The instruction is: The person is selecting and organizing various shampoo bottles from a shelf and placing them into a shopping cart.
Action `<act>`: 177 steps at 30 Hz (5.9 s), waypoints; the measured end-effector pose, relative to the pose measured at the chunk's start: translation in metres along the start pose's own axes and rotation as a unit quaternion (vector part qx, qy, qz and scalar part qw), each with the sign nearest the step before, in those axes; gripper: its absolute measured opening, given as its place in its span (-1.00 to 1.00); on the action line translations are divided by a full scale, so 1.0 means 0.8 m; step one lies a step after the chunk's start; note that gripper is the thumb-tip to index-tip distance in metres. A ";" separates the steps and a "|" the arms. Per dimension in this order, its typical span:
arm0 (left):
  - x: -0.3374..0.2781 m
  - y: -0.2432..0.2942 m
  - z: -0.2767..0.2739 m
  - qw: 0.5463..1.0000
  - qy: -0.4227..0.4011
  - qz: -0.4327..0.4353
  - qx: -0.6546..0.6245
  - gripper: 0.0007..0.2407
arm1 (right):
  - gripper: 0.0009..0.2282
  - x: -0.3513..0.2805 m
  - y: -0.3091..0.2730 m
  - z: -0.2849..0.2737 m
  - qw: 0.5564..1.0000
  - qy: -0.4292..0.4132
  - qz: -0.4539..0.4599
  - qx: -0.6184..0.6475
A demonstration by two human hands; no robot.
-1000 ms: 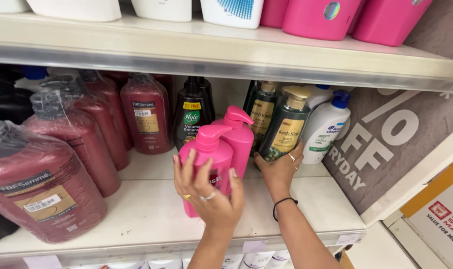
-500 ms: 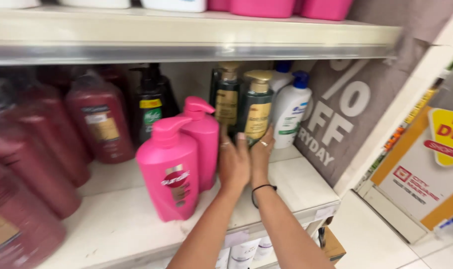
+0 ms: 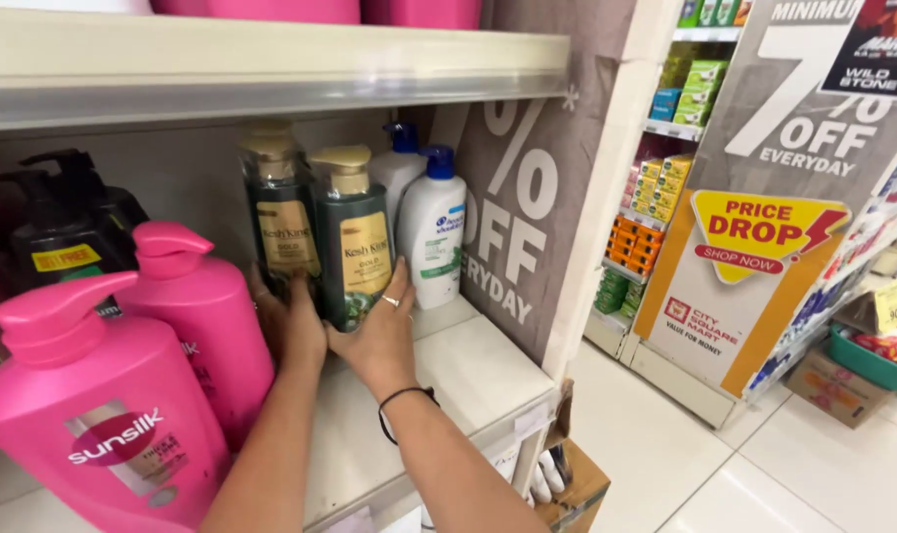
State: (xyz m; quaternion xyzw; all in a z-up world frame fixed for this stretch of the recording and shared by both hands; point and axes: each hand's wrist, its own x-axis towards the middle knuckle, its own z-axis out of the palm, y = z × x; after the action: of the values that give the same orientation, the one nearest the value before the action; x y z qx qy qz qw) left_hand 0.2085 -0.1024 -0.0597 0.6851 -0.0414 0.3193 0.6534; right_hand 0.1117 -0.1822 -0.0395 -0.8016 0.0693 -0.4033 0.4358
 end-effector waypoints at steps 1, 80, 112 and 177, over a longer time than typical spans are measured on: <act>-0.001 -0.007 0.002 1.000 0.001 0.003 0.000 -0.37 | 0.13 -0.001 0.004 -0.001 1.000 0.001 -0.002 0.002; 0.064 -0.215 0.125 0.990 0.061 -0.084 0.090 -0.75 | 0.13 0.004 -0.014 -0.025 0.990 -0.058 0.081 -0.098; -0.105 0.080 -0.251 0.993 0.103 0.054 -0.022 -0.09 | -0.13 -0.054 -0.064 0.025 0.847 -0.449 0.058 0.277; -0.011 0.047 -0.123 0.979 -0.198 -0.001 0.050 -0.15 | -0.34 -0.010 -0.014 0.046 0.946 -0.228 0.048 0.226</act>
State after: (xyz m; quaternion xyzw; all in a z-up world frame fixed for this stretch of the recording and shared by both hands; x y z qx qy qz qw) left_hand 0.1460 -0.0198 -0.0367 0.7666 -0.1536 0.1784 0.5973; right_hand 0.1295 -0.1477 -0.0467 -0.7480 -0.0868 -0.1940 0.6287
